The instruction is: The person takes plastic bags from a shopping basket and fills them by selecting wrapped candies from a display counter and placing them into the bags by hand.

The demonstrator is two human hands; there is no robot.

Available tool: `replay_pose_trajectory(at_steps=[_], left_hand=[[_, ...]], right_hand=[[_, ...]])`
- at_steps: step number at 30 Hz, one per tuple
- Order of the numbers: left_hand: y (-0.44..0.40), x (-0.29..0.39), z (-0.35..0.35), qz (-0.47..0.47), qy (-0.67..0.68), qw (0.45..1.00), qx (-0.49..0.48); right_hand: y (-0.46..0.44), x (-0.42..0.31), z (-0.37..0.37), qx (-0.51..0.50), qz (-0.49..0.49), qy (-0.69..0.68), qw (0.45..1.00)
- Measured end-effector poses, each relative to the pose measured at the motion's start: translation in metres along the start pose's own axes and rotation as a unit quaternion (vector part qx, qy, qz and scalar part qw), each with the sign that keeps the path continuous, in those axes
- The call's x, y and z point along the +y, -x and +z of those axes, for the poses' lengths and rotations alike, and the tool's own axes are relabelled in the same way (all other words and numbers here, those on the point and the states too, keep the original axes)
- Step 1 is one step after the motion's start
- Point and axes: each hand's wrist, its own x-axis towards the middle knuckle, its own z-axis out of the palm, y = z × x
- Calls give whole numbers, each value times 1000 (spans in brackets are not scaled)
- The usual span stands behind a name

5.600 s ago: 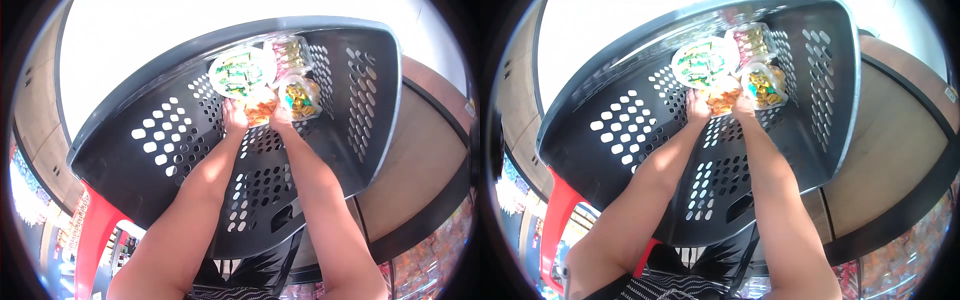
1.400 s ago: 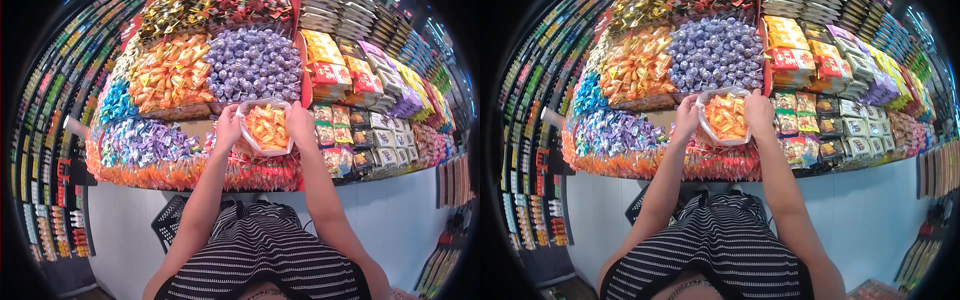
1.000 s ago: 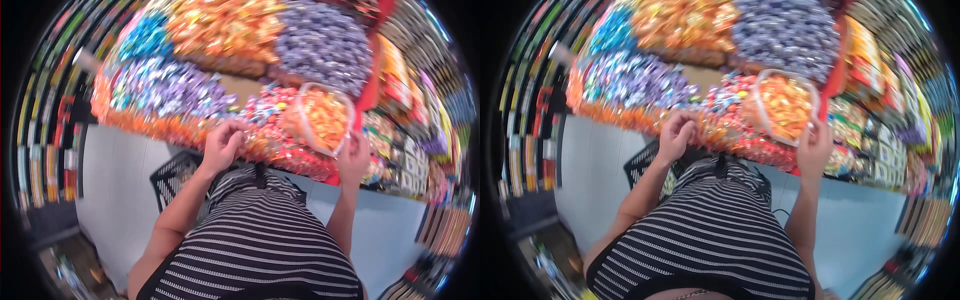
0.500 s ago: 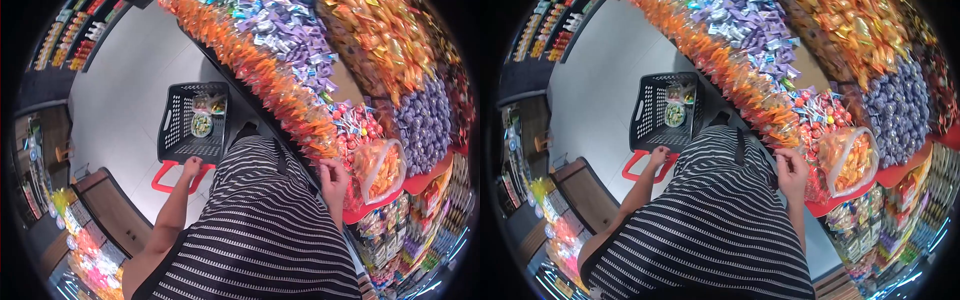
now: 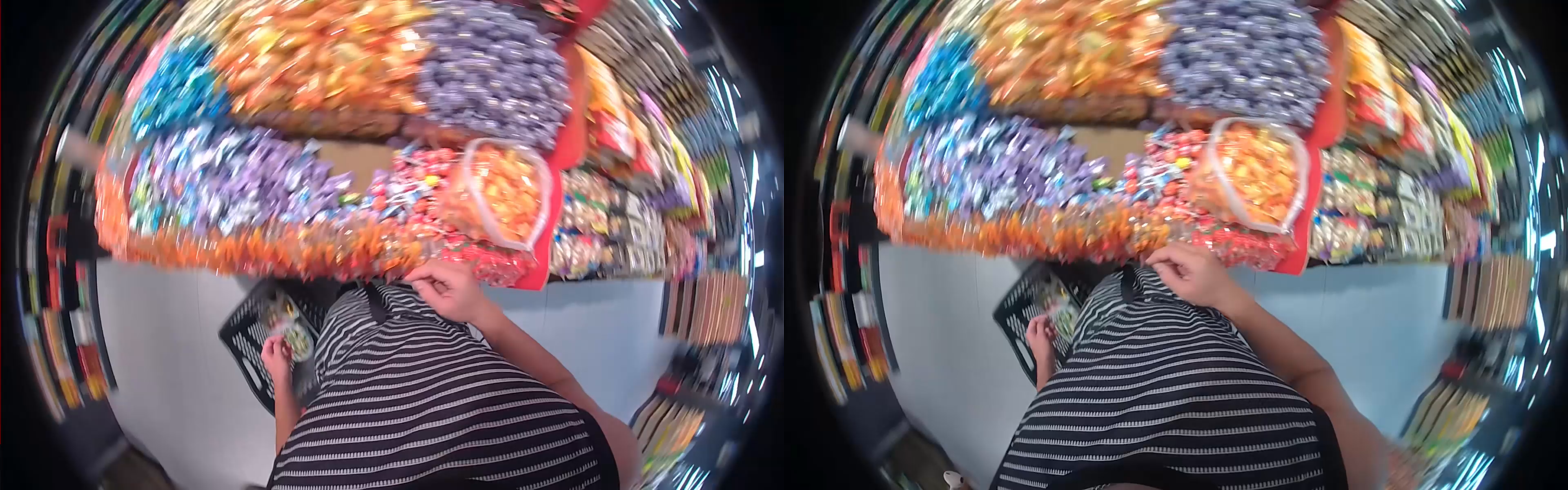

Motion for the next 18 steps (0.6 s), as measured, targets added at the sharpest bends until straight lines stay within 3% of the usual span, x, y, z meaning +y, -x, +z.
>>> replay_pose_trajectory(at_steps=[4, 6, 8, 9, 12, 13, 15, 16, 18], left_hand=[[-19, 119, 52, 136, -113, 961, -211], [-19, 163, 91, 171, -89, 941, -277], [-5, 216, 140, 308, -167, 859, -374], [-2, 233, 165, 318, -166, 842, -403], [10, 271, 233, 519, -234, 676, -467], [14, 278, 255, 525, -232, 667, -476], [26, 289, 300, 576, -276, 584, -501], [30, 286, 319, 581, -273, 575, -508], [41, 273, 352, 520, -234, 628, -530]], right_hand=[[28, 20, 3, 83, 5, -11, 996], [38, 22, 3, 125, 14, -3, 992], [48, 23, 4, 175, 39, -9, 984], [53, 22, 4, 198, 48, -11, 979], [65, 25, 2, 265, 45, 3, 963], [70, 26, 1, 282, 51, 3, 958], [78, 26, -2, 301, 59, 14, 952], [81, 24, -5, 307, 55, 13, 950], [88, 24, -9, 321, 51, 14, 946]])
